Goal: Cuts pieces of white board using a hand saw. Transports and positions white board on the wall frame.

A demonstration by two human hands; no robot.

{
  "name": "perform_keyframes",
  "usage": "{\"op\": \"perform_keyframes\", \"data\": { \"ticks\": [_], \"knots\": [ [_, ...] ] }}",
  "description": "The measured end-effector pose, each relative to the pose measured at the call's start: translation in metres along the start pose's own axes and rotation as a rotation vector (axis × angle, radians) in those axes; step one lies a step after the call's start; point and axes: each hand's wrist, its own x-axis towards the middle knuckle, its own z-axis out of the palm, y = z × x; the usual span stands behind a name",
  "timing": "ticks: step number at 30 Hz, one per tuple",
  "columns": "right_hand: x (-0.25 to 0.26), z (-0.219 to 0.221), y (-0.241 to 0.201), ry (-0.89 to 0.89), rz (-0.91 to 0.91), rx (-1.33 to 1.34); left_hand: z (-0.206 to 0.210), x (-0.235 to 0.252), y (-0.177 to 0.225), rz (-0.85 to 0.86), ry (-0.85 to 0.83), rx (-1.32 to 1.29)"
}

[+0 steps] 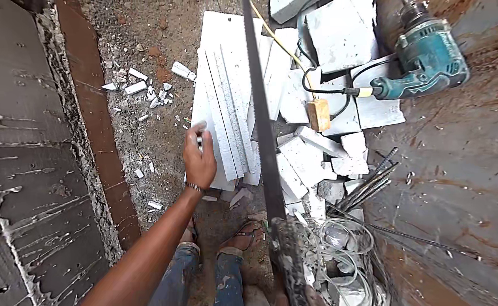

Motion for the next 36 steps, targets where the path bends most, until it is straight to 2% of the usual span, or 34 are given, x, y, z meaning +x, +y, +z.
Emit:
{"op": "perform_keyframes", "data": {
  "ticks": [2, 4, 9, 13, 21, 27, 32, 36],
  "knots": [
    [0.002, 0.021, 0.007, 0.017, -0.065, -0.043, 0.008, 0.053, 0.005, -0.008, 0.086, -0.054],
    [0.002, 0.038, 0.015, 0.035, -0.115, -0.025, 0.013, 0.095, 0.012, -0.052, 0.078, -0.087],
    [0.005, 0.06, 0.025, 0.034, -0.191, 0.021, 0.024, 0.147, 0.026, -0.066, 0.057, -0.221],
    [0.004, 0.06, 0.03, 0.024, -0.192, 0.012, 0.031, 0.152, 0.03, -0.029, -0.025, -0.247],
    [0.003, 0.054, 0.031, -0.017, -0.216, 0.043, 0.041, 0.156, 0.019, 0.001, 0.003, -0.293],
    [0.006, 0.04, 0.004, -0.075, -0.141, 0.014, 0.041, 0.156, 0.02, -0.02, 0.004, -0.264],
    [0.042, 0.048, -0.034, -0.075, -0.078, -0.068, 0.039, 0.154, 0.019, 0.007, -0.013, -0.255],
    [0.082, 0.074, -0.036, -0.015, -0.063, -0.003, 0.04, 0.159, 0.013, 0.052, -0.04, -0.245]
  ]
}}
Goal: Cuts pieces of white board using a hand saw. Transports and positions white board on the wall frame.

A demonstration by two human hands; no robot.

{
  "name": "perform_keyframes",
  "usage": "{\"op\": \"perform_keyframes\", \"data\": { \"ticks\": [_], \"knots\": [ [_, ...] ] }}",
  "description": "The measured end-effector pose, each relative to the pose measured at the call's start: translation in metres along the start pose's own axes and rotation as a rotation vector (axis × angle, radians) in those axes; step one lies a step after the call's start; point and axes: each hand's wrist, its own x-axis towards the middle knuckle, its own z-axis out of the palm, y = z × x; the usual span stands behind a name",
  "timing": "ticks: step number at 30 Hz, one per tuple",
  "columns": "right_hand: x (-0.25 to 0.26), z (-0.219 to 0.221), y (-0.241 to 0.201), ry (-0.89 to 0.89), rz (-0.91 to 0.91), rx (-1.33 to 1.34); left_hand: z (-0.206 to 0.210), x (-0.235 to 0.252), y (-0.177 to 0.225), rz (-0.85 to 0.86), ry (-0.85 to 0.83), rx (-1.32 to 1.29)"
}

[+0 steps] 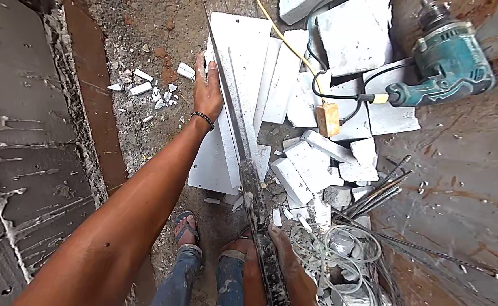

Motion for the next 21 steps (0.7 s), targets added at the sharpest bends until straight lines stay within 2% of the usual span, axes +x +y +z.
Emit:
{"op": "perform_keyframes", "data": {
  "ticks": [4, 6, 10, 12, 14, 17, 19, 21],
  "knots": [
    [-0.043, -0.025, -0.008, -0.101, 0.028, -0.053, 0.0, -0.001, 0.006, -0.004, 0.012, 0.014],
    [-0.048, -0.026, -0.011, -0.135, 0.036, -0.056, -0.002, 0.0, 0.007, -0.013, -0.001, 0.023],
    [0.016, 0.033, 0.002, 0.001, -0.078, -0.066, -0.004, -0.008, 0.011, -0.058, -0.021, 0.035],
    [0.03, 0.04, 0.007, 0.011, -0.089, -0.029, -0.005, -0.005, 0.012, -0.04, -0.023, 0.027],
    [0.035, 0.025, 0.016, -0.007, 0.012, 0.084, -0.005, -0.003, 0.0, -0.008, -0.027, 0.026],
    [0.051, 0.004, 0.039, -0.005, 0.271, 0.419, -0.003, 0.001, -0.007, 0.018, -0.025, 0.052],
    [0.054, 0.003, 0.041, -0.026, 0.209, 0.387, -0.002, 0.002, -0.003, 0.019, -0.024, 0.065],
    [0.041, 0.009, 0.031, -0.02, 0.059, 0.187, -0.002, 0.0, -0.002, 0.014, -0.02, 0.06]
  ]
}}
